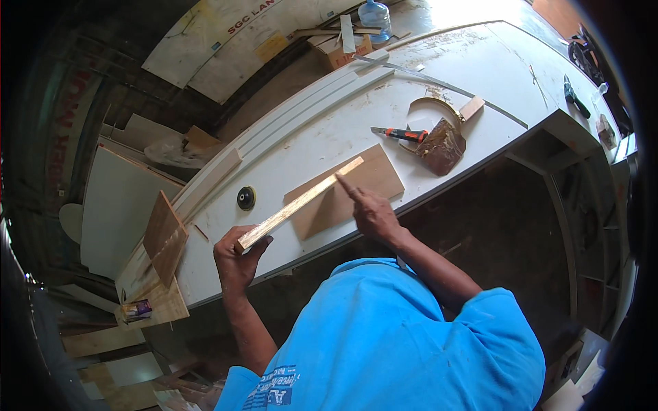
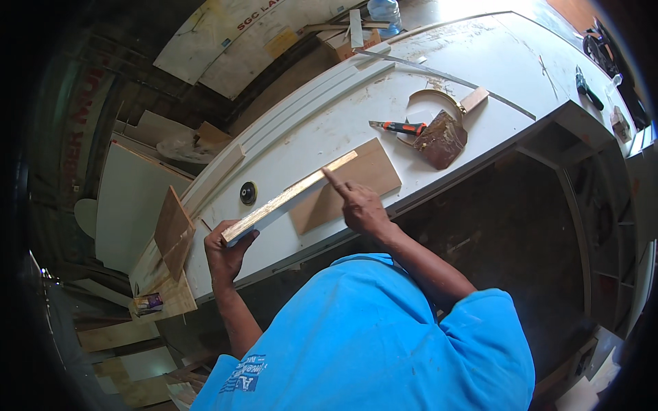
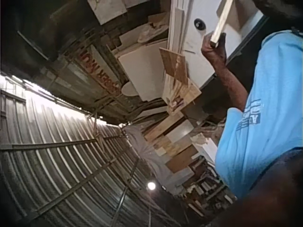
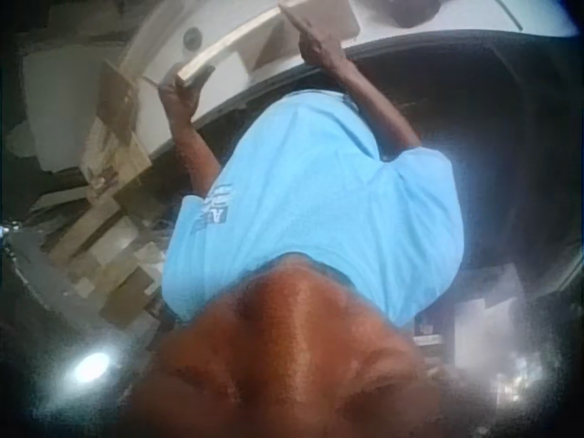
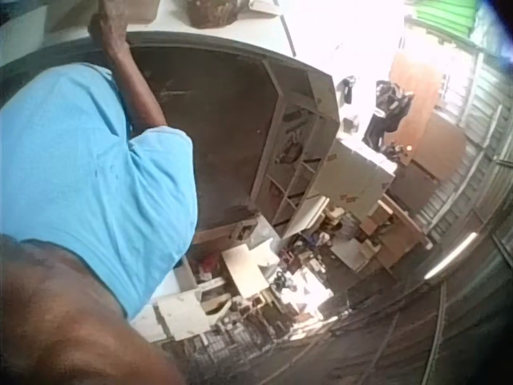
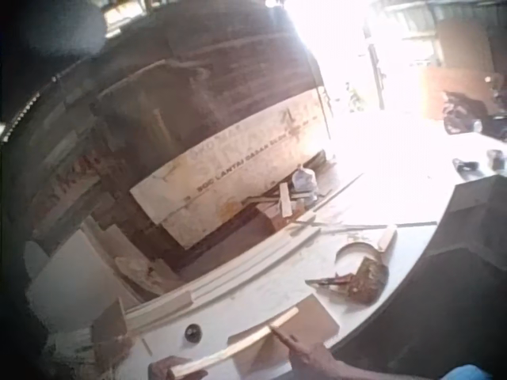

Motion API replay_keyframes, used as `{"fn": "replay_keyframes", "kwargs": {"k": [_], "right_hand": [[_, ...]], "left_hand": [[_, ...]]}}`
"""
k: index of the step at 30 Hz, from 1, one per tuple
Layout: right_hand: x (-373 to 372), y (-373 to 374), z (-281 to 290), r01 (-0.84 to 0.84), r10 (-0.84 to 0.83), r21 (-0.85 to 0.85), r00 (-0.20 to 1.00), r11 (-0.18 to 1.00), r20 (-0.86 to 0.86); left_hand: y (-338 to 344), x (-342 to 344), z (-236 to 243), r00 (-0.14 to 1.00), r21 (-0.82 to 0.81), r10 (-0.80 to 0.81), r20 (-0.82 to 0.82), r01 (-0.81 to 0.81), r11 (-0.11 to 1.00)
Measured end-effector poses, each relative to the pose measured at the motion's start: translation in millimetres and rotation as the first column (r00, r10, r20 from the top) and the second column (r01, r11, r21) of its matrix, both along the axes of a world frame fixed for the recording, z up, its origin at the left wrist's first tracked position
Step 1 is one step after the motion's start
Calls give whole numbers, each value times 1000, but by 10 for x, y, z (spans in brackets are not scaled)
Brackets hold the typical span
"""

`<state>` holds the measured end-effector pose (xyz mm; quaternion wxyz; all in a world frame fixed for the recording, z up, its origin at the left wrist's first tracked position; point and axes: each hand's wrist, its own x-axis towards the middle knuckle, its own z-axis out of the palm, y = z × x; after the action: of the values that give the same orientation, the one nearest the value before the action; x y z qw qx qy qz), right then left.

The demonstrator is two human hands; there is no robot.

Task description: The person applies a laminate strip to the edge of a wooden board, pressing it into place by hand, and then uses a piece of wood to rub and secure the adhesive along the entire length of the edge.

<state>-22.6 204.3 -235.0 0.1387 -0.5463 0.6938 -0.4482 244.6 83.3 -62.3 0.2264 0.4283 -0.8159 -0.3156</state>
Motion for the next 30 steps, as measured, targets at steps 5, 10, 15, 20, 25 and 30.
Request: {"fn": "replay_keyframes", "kwargs": {"k": [5, 10, 15, 20, 25, 30], "right_hand": [[-55, -272, -356, 18, -18, 53, 1000, 998, -15], [-388, -409, -593, 100, -106, 309, 994, 946, 1], [-662, -599, -775, 131, -137, 437, 990, 890, -18], [-810, -530, -815, 189, -201, 351, 980, 917, -3], [-679, -439, -429, -35, -2, 336, 994, 941, 109], [-856, -642, -762, 38, -33, 331, 999, 943, -21]], "left_hand": [[27, 53, -27, 998, 71, 30, -56, -26, 997], [37, 146, -72, 994, 94, 47, -102, -37, 995], [-26, 218, -108, 991, 102, 73, -113, -61, 993], [-35, 250, -131, 988, 111, 80, -130, -65, 992], [-9, 265, -129, 988, 128, 94, -121, -79, 989], [-36, 230, -110, 993, 124, 77, -91, -65, 990]]}}
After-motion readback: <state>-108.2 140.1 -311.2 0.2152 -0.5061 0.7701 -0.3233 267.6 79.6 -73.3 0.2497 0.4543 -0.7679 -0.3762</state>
